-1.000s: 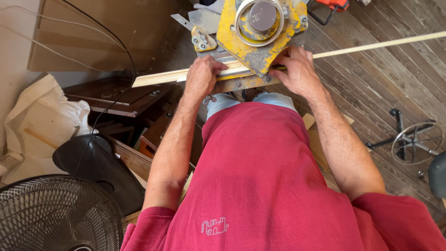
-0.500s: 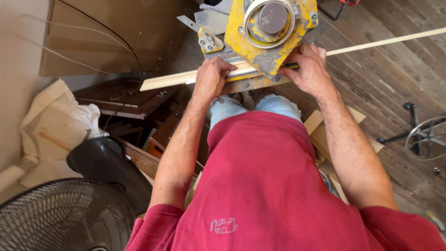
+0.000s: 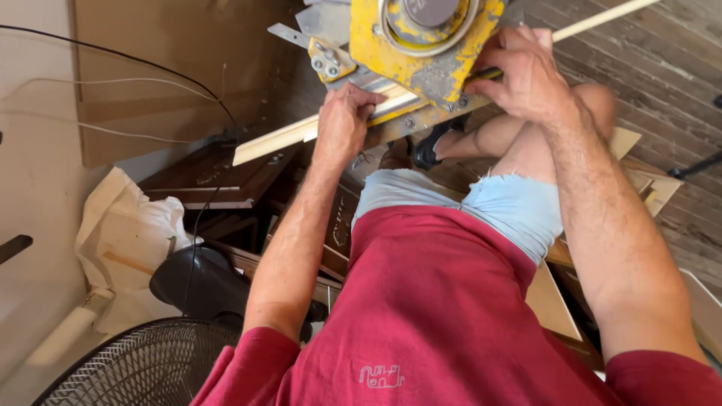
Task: Trimming the ends of thin wooden strips using a manual miter trimmer in a workshop
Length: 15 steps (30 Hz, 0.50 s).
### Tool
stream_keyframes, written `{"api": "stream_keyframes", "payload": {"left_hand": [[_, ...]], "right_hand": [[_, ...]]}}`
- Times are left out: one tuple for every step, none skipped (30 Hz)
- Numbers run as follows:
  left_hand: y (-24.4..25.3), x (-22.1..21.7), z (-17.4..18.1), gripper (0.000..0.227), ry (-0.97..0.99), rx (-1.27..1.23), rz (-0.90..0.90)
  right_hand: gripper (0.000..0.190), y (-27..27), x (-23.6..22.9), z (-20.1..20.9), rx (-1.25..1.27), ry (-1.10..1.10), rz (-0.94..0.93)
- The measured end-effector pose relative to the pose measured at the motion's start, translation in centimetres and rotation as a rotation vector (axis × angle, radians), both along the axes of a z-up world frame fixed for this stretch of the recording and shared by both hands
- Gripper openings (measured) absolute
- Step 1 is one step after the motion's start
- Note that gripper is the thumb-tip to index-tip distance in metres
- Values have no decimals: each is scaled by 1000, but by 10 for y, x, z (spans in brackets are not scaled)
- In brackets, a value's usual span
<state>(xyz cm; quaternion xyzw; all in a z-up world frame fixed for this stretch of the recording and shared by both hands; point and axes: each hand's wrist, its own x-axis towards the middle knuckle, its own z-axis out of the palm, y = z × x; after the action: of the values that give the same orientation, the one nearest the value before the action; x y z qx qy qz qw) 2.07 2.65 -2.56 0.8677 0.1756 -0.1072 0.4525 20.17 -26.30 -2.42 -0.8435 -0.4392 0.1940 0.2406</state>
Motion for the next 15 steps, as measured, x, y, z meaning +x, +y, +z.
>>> {"api": "stream_keyframes", "payload": {"left_hand": [[0,-2,-2,27,6,-5,-6],[0,-1,-3,28,18,7,-16],[1,0,-4,30,31,19,-27],[0,0,-6,30,28,14,-39],[0,-1,-7,30,29,17,-38],[1,0,-8,30,22,25,-25],[0,0,-6,30,11,25,-25],[1,1,-5,29,25,15,-25],[2,1,-5,29,40,5,-24],[4,2,-11,29,47,5,-13],[6,2,-19,26,-21,13,-22],[5,-4,-26,23,-77,17,-36],[1,-9,-20,23,-56,13,-30],[1,-5,-14,25,-27,17,-19],[1,0,-6,28,1,21,-7]], "right_hand": [[35,2,0,2,-5,6,-6],[33,3,0,5,-7,14,-3],[32,4,1,9,-8,22,-1],[32,3,1,9,-14,19,-13],[32,3,0,10,-12,34,-15],[32,6,5,10,-7,41,-6],[32,3,1,12,-8,31,-6],[34,4,2,11,-5,43,-11],[36,6,3,8,-3,56,-15],[36,5,6,4,-3,64,-3],[35,3,9,-2,59,-1,35],[35,-1,4,-8,117,-52,68],[35,-2,-2,-7,114,-30,74],[36,-1,-1,-5,77,-11,44],[39,1,2,-1,40,8,15]]}}
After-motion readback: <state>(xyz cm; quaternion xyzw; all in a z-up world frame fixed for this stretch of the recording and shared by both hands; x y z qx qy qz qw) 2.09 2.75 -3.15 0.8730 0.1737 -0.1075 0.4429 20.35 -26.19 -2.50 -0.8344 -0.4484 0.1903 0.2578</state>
